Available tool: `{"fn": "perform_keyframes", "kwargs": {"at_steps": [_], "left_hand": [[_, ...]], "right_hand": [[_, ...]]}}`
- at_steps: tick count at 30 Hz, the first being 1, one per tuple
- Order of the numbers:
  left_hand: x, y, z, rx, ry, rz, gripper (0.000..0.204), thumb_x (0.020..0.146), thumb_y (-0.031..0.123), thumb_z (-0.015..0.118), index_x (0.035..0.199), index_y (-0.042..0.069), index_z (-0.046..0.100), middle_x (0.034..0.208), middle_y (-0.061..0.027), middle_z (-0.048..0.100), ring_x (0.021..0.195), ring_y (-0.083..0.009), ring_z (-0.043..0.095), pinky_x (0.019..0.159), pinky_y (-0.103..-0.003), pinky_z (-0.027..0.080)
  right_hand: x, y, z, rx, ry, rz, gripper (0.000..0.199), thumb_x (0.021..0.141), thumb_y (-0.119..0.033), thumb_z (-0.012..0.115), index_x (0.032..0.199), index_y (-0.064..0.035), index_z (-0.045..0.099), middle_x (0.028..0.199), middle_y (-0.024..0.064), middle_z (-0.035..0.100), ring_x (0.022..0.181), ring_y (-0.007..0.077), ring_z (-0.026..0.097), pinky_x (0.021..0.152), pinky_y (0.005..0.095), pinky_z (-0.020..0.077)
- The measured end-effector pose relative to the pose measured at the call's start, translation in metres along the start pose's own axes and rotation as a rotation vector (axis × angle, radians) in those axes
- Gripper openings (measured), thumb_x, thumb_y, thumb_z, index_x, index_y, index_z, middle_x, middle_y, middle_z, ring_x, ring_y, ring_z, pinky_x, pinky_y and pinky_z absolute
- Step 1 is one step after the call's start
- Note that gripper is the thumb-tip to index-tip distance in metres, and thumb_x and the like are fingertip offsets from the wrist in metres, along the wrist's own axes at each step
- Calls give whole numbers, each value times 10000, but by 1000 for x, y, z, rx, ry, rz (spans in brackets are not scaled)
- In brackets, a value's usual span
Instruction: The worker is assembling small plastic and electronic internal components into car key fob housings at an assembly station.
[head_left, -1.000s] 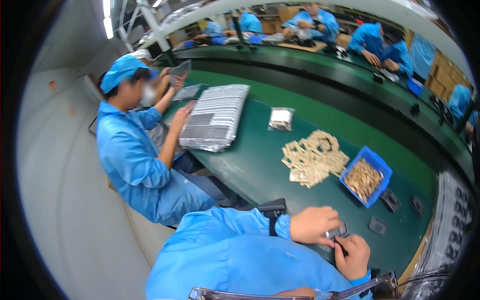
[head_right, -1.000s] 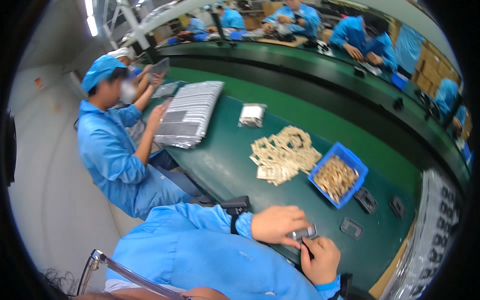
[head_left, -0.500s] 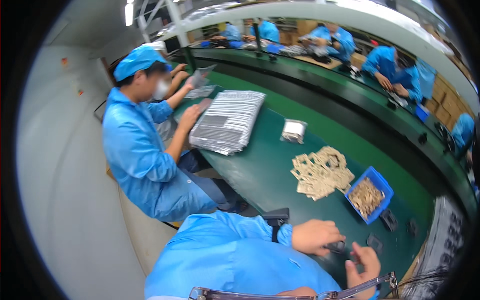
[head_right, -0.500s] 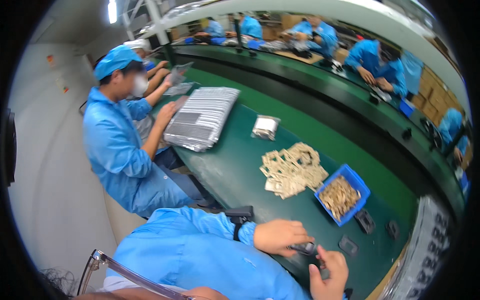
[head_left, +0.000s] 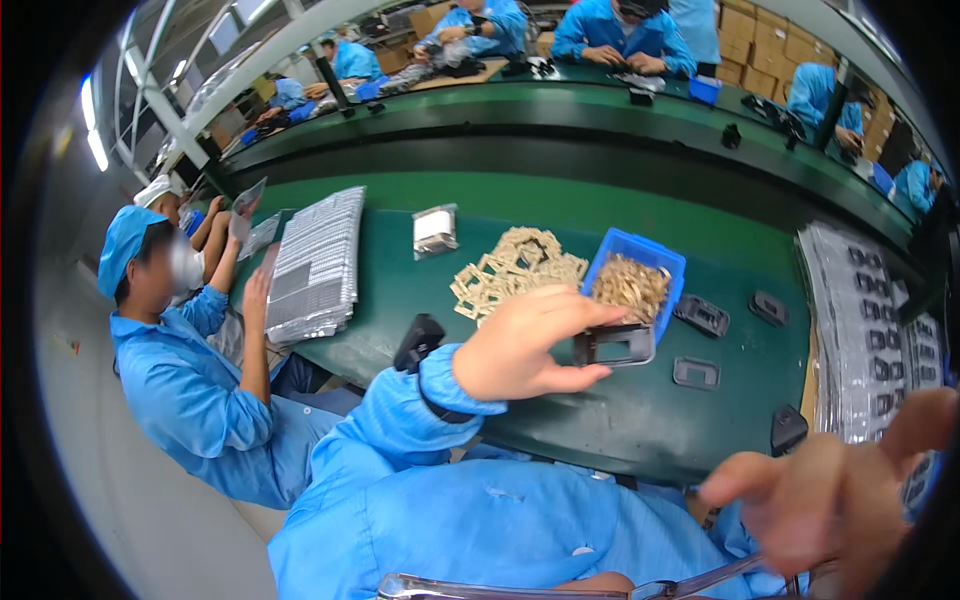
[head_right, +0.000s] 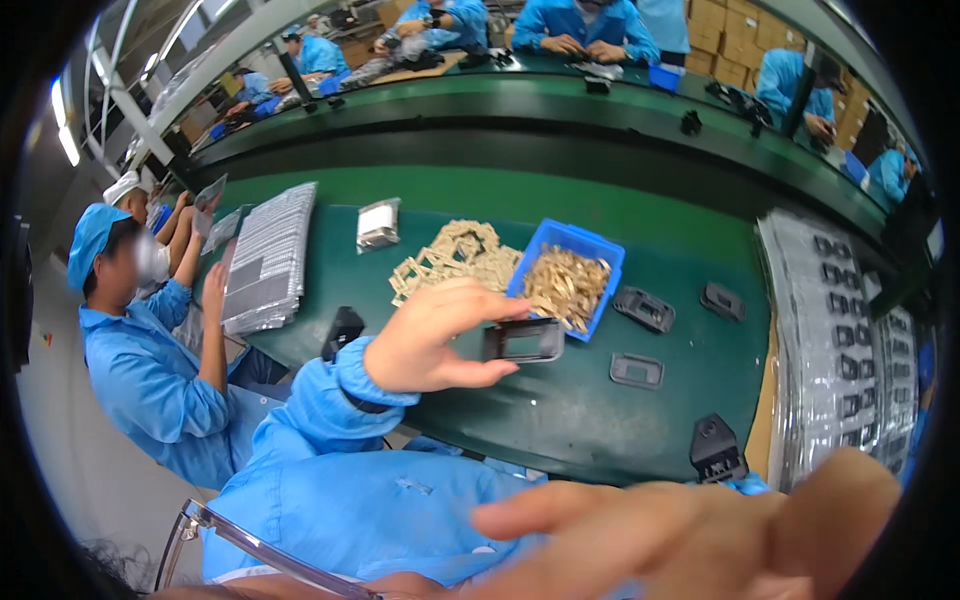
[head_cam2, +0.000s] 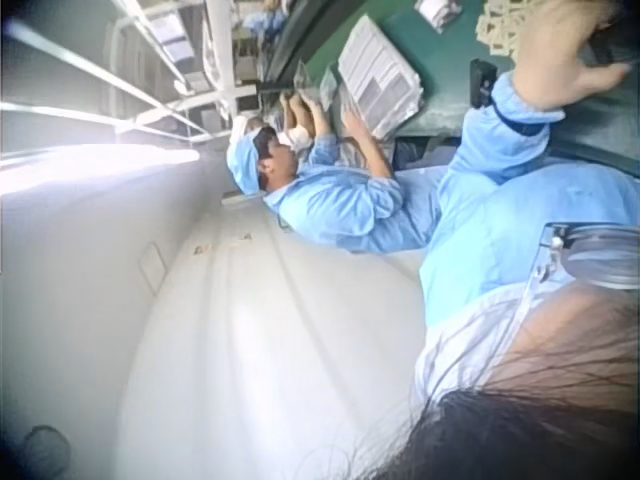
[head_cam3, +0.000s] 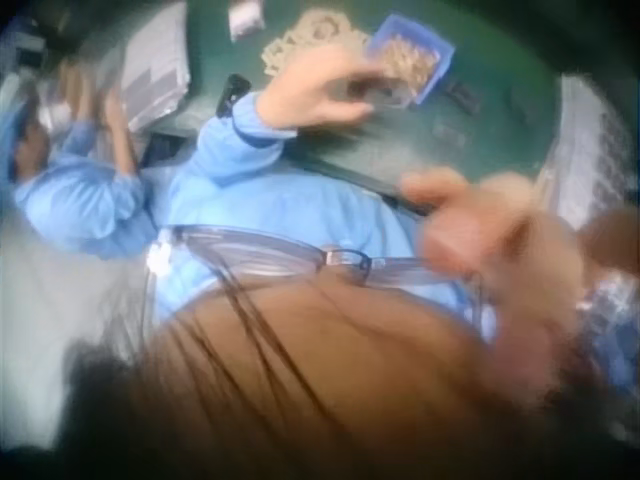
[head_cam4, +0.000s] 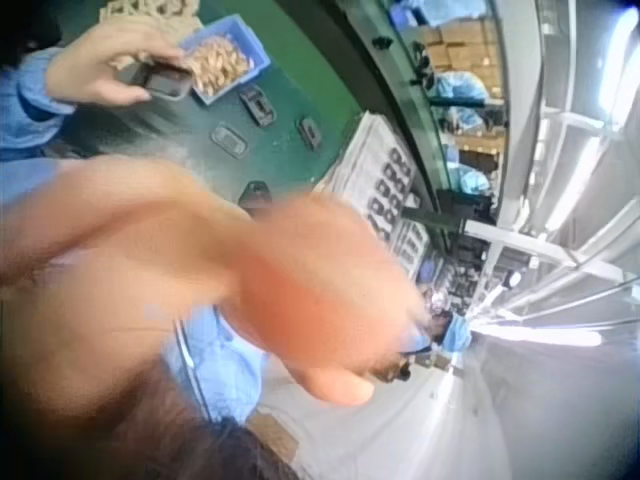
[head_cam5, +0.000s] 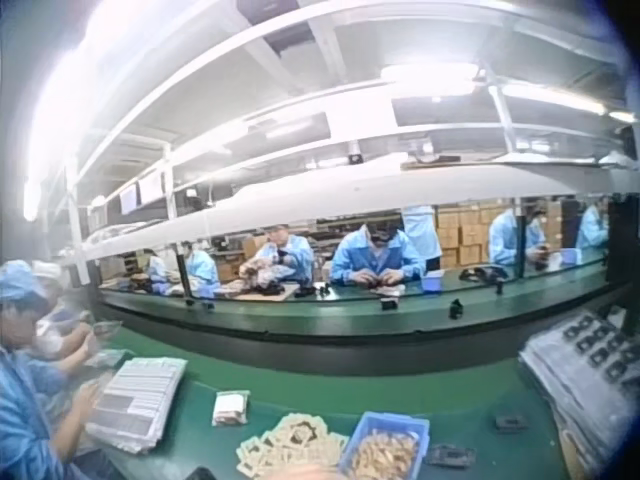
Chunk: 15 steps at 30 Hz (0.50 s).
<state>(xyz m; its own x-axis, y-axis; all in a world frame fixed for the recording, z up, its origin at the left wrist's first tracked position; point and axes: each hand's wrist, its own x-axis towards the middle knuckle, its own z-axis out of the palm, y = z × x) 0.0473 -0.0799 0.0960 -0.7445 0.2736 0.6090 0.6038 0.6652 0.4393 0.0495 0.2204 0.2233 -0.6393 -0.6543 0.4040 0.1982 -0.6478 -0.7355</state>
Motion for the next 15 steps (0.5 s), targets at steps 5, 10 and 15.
{"fn": "perform_keyframes", "kwargs": {"at_steps": [5,10,15], "left_hand": [[17,-44,25,-73,145,-10,529,768,170,851,1250,43,675,1076,-128,715,947,-299,680,834,-376,545],[7,-81,50,12,328,-2,542,763,169,854,1248,20,662,1141,-131,711,982,-302,674,855,-381,538],[-8,-86,54,-134,338,-224,549,768,167,833,1275,48,657,1129,-112,711,1003,-262,678,807,-343,551]], "right_hand": [[20,8,-20,177,-416,-278,312,1056,-257,533,1314,-82,559,988,97,708,1203,229,577,1168,542,294],[40,42,-54,-77,-558,-345,476,1032,-312,590,1459,-125,493,1322,131,555,1380,325,452,1192,548,282],[33,76,-25,-187,-393,-25,850,921,-842,304,1310,-153,614,1485,349,410,1506,443,222,1136,667,306]]}}
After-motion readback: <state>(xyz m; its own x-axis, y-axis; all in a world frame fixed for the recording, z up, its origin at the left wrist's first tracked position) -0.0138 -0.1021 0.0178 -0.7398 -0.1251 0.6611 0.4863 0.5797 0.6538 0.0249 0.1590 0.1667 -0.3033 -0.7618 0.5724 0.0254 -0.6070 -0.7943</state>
